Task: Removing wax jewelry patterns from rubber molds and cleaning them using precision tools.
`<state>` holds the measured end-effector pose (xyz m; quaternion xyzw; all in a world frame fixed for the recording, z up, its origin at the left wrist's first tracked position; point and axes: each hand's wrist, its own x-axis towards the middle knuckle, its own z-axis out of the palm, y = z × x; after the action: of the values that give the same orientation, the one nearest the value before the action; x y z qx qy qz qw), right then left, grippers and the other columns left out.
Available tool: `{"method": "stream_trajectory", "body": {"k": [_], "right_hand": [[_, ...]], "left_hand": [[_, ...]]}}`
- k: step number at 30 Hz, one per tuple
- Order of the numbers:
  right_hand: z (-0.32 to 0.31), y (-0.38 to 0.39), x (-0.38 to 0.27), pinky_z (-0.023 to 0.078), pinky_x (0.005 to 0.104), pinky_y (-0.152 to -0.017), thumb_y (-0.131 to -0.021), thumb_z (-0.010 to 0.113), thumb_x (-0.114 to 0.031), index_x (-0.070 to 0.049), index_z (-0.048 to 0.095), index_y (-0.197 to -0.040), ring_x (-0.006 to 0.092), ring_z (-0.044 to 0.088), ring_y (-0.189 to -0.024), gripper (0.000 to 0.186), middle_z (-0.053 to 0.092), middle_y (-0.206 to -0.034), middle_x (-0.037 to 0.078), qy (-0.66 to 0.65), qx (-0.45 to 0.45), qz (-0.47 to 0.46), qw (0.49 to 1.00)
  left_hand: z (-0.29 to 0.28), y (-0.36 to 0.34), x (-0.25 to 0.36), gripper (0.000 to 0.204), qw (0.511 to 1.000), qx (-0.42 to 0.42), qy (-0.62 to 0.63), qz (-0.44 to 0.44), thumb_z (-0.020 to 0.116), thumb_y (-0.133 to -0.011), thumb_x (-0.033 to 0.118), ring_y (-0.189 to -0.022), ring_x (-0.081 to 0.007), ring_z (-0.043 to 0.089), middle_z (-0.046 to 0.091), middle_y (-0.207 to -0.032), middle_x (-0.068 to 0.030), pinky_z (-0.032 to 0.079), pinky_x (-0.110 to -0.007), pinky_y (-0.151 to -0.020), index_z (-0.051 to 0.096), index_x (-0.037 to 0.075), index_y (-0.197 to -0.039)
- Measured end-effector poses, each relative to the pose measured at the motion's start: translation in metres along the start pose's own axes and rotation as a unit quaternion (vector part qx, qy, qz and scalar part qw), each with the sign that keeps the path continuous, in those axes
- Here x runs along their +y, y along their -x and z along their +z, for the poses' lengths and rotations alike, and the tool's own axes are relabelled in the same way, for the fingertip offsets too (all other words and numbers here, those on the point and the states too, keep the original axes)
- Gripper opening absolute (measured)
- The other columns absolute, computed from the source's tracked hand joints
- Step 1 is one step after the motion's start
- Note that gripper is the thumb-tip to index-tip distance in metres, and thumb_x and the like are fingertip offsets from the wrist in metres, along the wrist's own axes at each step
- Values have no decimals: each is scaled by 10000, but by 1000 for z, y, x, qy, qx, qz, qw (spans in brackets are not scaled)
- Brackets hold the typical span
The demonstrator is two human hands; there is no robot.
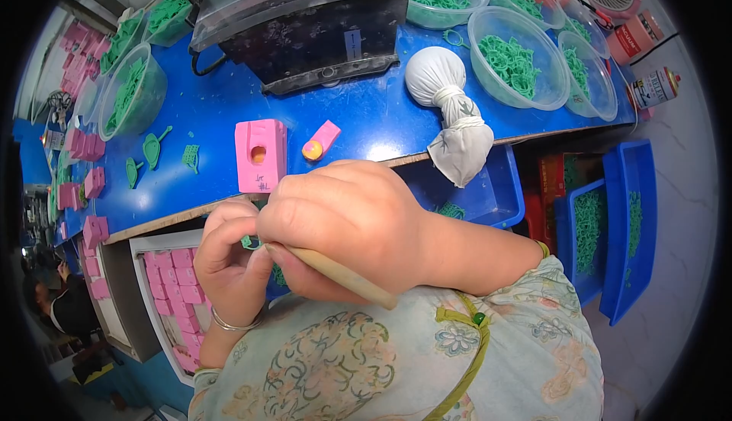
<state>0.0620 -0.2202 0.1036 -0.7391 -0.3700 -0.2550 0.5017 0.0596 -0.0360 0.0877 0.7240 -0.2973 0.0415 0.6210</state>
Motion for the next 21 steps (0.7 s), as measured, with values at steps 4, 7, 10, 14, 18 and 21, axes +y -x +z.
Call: {"method": "stream_trajectory", "body": {"k": [4,7,10,14,18,21], "right_hand": [[-1,-1,-1,440,300,-456,-661,597,-19,-21,557,-853,223,558,-523,196,573,-691,88,2,-5,5,1000],[-3,-1,-2,439,303,-456,-680,589,-21,-19,549,-846,228,556,-523,171,568,-692,91,-12,-21,18,1000],[-3,-1,-2,444,293,-474,-726,565,-15,-12,536,-835,219,564,-539,113,576,-700,95,-66,-11,44,997],[-7,-3,-8,458,275,-515,-792,553,-25,1,534,-839,179,579,-580,58,601,-724,91,-131,-26,146,980],[-6,-4,-11,473,267,-537,-800,604,-42,15,556,-884,165,597,-601,112,626,-761,99,-151,-25,146,977],[5,2,-7,417,256,-468,-796,638,-80,-4,584,-843,159,549,-535,105,583,-697,74,-158,46,110,980]], "left_hand": [[-1,0,0,303,1000,-3,-22,7,682,-671,-50,-743,-160,511,546,-847,-72,400,-247,-641,629,11,-963],[0,0,0,303,1000,0,-25,10,684,-670,-47,-741,-160,508,545,-845,-71,399,-248,-639,630,15,-962],[1,0,-1,304,1000,9,-23,11,686,-669,-43,-739,-161,505,541,-843,-68,397,-249,-636,631,20,-962],[-2,0,-1,307,999,5,-43,18,687,-669,-41,-740,-165,502,537,-844,-67,397,-251,-639,632,28,-962],[-2,1,-3,323,999,10,-42,22,687,-658,-47,-760,-170,503,534,-848,-65,400,-256,-655,632,39,-965],[-2,0,-1,333,999,8,-42,20,683,-651,-56,-770,-173,502,533,-851,-65,401,-258,-662,632,42,-966]]}}
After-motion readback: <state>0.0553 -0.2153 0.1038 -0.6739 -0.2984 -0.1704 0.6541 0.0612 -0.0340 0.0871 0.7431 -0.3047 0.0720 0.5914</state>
